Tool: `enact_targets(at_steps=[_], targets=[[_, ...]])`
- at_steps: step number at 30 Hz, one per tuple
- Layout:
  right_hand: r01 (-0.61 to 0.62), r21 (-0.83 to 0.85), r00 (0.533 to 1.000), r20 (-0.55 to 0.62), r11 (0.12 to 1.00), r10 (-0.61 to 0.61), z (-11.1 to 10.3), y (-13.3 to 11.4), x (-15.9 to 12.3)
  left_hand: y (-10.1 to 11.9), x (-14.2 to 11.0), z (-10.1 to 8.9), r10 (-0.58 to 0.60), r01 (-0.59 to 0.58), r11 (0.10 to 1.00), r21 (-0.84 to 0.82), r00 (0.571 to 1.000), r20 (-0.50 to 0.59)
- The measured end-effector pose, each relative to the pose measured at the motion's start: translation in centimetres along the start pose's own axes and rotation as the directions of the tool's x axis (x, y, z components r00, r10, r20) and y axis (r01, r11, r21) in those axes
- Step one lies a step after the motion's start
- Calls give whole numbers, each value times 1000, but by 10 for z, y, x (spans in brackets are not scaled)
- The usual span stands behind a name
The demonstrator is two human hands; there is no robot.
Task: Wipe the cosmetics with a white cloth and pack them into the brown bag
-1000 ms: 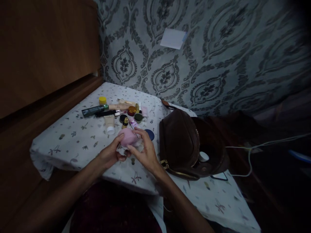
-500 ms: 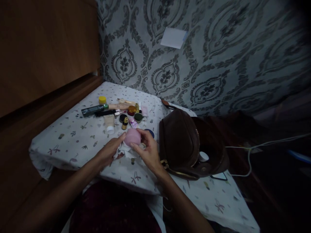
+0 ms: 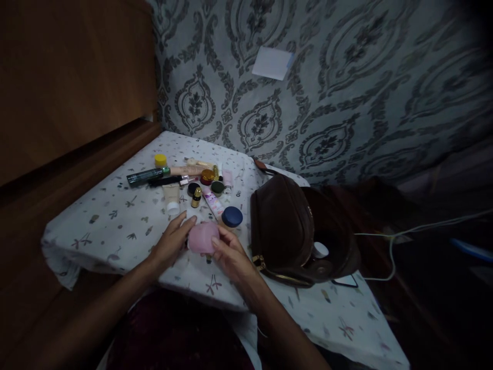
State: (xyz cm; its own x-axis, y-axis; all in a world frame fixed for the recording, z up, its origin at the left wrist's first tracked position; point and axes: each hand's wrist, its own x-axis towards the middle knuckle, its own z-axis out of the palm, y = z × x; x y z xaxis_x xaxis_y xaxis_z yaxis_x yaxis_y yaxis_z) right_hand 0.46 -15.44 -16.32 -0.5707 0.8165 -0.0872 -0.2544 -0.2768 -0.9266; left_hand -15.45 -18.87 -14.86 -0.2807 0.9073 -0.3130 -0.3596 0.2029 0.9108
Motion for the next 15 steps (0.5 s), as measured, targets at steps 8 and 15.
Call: enact_targets(at_steps=[8,15], targets=[[47,115,991,-132,992,-32,6,9,4,5,-7,-3,-83,78,992,98,995,51],[58,64,990,-134,996,-49,8,13,7,1,-1,-18,-7,-5,982,188,998,60]])
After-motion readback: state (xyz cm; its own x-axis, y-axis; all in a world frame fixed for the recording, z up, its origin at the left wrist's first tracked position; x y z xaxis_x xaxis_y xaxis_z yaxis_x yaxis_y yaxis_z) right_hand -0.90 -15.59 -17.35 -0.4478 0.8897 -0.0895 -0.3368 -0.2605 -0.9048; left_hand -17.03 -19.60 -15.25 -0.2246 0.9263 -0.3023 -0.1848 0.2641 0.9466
